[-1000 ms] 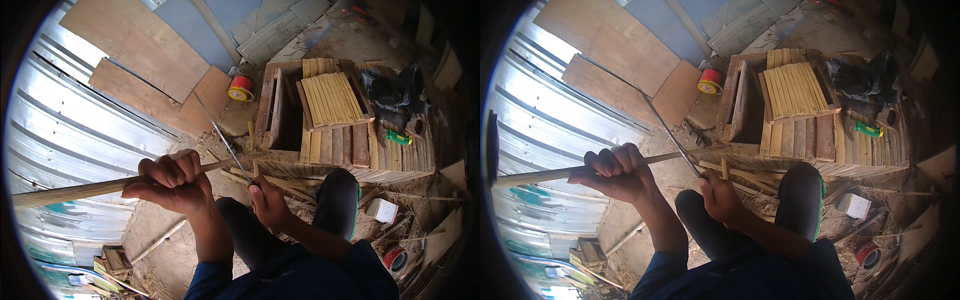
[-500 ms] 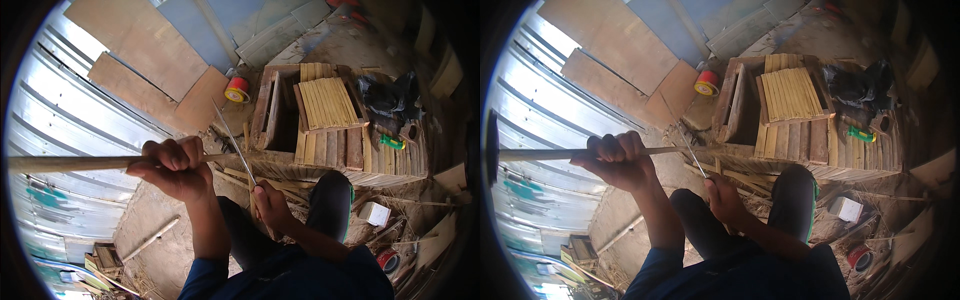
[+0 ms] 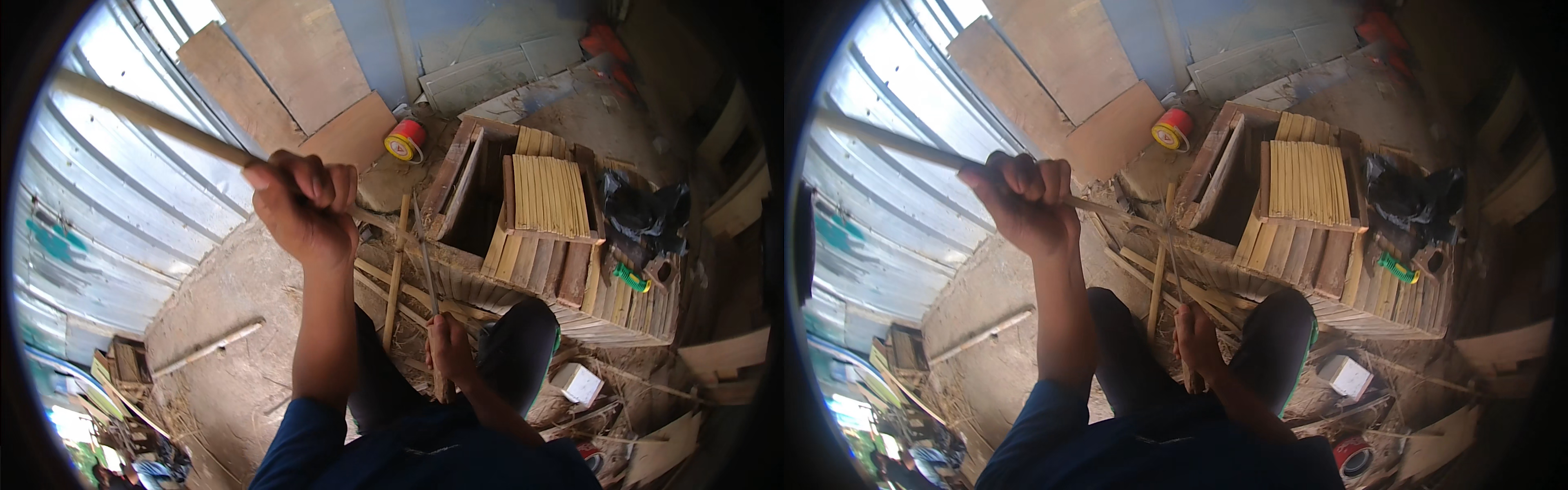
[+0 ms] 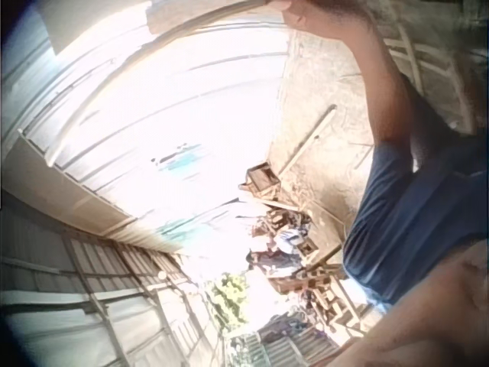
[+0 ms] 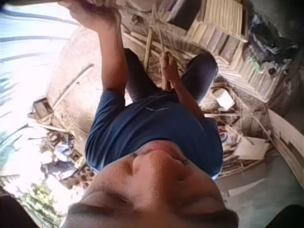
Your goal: The person sits on the floor and uses a knife to shave a thin wooden stick, removing bark and smoothing the surface. The person repeatedly rotates the stick and shaves different sections, then places the finished stick on a stack of similar sticks.
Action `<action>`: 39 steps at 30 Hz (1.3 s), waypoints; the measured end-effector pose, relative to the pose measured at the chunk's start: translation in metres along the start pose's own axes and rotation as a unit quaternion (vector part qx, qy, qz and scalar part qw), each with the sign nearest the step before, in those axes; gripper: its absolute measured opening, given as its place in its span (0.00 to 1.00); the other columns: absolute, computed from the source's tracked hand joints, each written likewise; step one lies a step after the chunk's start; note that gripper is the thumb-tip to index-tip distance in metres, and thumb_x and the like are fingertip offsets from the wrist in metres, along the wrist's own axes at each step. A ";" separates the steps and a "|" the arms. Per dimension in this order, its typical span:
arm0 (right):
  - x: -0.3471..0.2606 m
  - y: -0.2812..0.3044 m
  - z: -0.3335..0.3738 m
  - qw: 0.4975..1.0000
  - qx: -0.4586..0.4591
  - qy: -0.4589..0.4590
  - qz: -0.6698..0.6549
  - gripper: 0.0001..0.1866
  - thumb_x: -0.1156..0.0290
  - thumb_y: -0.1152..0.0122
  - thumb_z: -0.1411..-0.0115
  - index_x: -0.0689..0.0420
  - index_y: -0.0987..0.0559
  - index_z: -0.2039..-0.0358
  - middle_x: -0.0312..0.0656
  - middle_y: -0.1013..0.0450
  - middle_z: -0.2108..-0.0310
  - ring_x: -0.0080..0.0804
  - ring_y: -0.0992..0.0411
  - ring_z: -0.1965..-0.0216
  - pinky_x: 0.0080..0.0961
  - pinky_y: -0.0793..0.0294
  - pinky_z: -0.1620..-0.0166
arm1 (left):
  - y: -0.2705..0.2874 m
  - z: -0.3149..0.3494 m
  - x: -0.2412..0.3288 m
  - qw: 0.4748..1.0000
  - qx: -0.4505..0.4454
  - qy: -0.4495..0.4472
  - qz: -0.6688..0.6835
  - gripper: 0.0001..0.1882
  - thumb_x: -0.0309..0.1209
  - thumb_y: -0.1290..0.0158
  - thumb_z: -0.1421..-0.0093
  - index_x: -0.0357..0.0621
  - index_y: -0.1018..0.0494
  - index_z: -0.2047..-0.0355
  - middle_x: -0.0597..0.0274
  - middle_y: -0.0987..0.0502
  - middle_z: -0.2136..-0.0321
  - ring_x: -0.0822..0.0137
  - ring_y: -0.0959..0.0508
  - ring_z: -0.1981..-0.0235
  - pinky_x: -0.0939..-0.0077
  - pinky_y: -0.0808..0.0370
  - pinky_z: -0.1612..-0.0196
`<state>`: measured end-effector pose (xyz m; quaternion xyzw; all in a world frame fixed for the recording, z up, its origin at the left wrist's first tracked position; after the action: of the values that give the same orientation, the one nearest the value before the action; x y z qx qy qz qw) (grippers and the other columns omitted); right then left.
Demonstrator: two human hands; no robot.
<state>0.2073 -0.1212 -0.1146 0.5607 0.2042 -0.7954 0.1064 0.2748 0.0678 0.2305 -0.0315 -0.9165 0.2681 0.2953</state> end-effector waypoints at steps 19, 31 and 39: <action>-0.006 0.029 0.081 0.998 -0.036 -0.044 0.023 0.32 0.69 0.63 0.23 0.45 0.53 0.22 0.41 0.30 0.66 0.18 0.35 0.80 0.19 0.29 0.76 | 0.005 -0.025 -0.028 0.990 0.003 0.127 -0.063 0.34 0.64 0.62 0.28 0.50 0.41 0.81 0.72 0.47 0.83 0.74 0.47 0.82 0.76 0.46 0.76; -0.018 0.011 0.064 0.997 -0.038 0.034 0.052 0.30 0.72 0.60 0.24 0.44 0.46 0.23 0.37 0.32 0.71 0.18 0.34 0.79 0.19 0.28 0.76 | -0.005 -0.002 -0.024 0.985 -0.046 0.147 0.079 0.34 0.60 0.66 0.25 0.51 0.42 0.83 0.72 0.47 0.85 0.73 0.50 0.82 0.75 0.49 0.75; -0.014 -0.008 0.070 0.991 -0.065 0.058 0.102 0.30 0.72 0.62 0.24 0.42 0.46 0.23 0.34 0.33 0.73 0.18 0.36 0.81 0.20 0.29 0.76 | -0.016 0.015 -0.013 0.972 -0.131 0.148 0.130 0.35 0.61 0.71 0.25 0.50 0.42 0.83 0.73 0.50 0.88 0.72 0.55 0.85 0.73 0.53 0.76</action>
<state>0.1499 -0.1464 -0.0798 0.6158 0.2029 -0.7316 0.2107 0.2789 0.0441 0.2221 -0.2281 -0.8777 0.1741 0.3839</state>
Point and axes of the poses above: each hand's wrist, its own z-axis away from the middle knuckle, its own y-axis out of the back of the hand, x = y × z, the point moved 10 cm from there along -z, towards the middle knuckle
